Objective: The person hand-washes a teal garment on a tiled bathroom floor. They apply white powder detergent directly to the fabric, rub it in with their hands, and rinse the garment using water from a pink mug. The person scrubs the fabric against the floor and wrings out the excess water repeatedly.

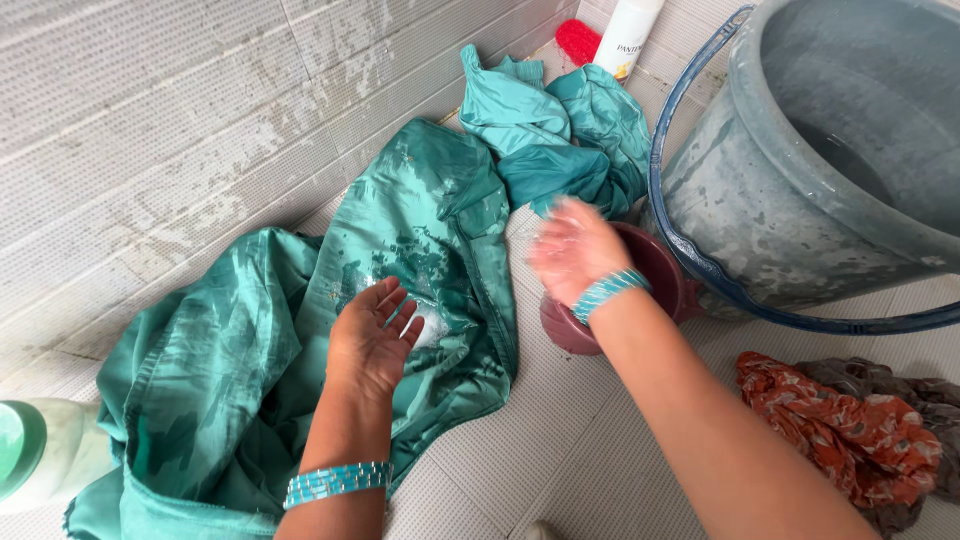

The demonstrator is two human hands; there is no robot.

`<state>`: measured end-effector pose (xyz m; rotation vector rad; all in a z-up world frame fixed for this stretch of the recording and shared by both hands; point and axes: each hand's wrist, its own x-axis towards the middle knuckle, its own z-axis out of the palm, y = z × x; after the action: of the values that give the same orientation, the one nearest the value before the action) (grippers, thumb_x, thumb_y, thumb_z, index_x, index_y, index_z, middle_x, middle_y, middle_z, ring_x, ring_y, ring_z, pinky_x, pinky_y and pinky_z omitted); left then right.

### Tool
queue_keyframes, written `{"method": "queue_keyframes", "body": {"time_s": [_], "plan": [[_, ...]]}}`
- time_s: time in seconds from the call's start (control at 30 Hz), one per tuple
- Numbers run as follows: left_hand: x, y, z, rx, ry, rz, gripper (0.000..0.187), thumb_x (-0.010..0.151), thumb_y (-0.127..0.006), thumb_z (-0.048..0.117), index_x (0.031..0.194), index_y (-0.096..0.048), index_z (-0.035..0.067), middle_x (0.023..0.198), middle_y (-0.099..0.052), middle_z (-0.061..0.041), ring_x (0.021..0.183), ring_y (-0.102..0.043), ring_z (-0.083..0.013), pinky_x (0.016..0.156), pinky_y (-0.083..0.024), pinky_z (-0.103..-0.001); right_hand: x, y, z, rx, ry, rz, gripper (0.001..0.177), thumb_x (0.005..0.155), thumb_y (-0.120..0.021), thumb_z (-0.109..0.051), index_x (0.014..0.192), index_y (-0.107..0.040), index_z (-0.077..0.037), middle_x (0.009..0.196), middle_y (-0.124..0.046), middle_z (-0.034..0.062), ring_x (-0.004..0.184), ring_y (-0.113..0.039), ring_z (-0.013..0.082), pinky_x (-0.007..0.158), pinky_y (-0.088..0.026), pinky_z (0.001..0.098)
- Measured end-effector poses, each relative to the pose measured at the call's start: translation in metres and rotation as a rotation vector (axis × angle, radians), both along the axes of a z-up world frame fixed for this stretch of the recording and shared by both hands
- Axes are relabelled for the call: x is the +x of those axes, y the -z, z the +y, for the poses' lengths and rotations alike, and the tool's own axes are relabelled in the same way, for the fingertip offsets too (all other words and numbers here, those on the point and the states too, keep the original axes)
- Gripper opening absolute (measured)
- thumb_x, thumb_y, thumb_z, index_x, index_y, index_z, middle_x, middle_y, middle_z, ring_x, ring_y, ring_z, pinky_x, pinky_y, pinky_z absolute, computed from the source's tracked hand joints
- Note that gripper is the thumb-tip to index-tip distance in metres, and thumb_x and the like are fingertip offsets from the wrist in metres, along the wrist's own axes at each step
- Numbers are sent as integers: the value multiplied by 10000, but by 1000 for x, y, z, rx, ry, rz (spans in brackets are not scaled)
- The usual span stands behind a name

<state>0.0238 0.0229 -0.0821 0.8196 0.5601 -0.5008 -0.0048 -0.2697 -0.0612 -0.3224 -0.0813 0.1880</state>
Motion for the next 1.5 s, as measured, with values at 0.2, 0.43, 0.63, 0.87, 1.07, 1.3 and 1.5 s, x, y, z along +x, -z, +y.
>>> {"method": "queue_keyframes", "body": {"time_s": [0.2, 0.43, 0.63, 0.87, 1.07, 1.3, 1.5], "plan": [[25, 43, 10, -121, -48, -52, 485, 969, -449, 232, 1404, -468, 18, 1482, -528, -180, 1345, -533, -369, 1124, -429, -532, 10, -98, 124, -1071, -227, -78, 340, 968, -628, -303, 1178, -721, -51, 1260, -723, 137, 1136, -700, 186, 885, -538, 309], [24, 37, 20, -75, -16, -66, 632, 1024, -423, 386, 1486, -431, -45, 1620, -377, -235, 1532, -289, -400, 1217, -220, -553, 22, -21, 68, -722, 225, 174, 265, 978, -651, -367, 965, -672, -103, 975, -708, 60, 891, -677, 189, 713, -550, 329], [4, -3, 12, 86, 49, 27, 611, 1001, -453, 398, 1493, -466, 37, 1653, -284, -193, 1564, -164, -395, 1236, -162, -581, -2, 81, -37, -257, 644, 511, 230, 976, -651, -331, 853, -617, -139, 846, -619, -1, 791, -623, 191, 766, -526, 396], [-1, 8, 12, 116, 75, 20, 571, 975, -522, 364, 1450, -491, 47, 1643, -345, -192, 1539, -245, -404, 1225, -196, -562, -35, 73, -58, -536, 667, 1054, 105, 914, -617, -228, 932, -711, -185, 903, -719, 31, 982, -671, 255, 1005, -521, 461], [6, 20, 11, 115, 92, 18, 540, 959, -542, 345, 1411, -530, 49, 1578, -459, -167, 1462, -403, -361, 1180, -294, -515, -21, 38, -40, -129, 529, 511, 179, 949, -665, -232, 798, -603, -158, 763, -611, -37, 673, -626, 118, 618, -552, 315], [13, 39, 8, 87, 78, -35, 504, 964, -523, 332, 1365, -573, 31, 1463, -607, -151, 1305, -575, -323, 1085, -420, -482, 29, -53, 118, -1013, -211, 173, 311, 1013, -557, -319, 1071, -675, -37, 929, -731, 121, 745, -744, 205, 648, -642, 360], [-15, 77, 25, 1128, 269, -414, 452, 904, -680, 354, 1277, -715, 101, 1239, -772, -143, 1111, -738, -276, 1028, -549, -439, 60, 9, 155, -1297, -20, -137, 331, 1023, -531, -297, 1179, -678, -46, 1132, -764, 90, 1001, -741, 175, 841, -590, 347]]}}
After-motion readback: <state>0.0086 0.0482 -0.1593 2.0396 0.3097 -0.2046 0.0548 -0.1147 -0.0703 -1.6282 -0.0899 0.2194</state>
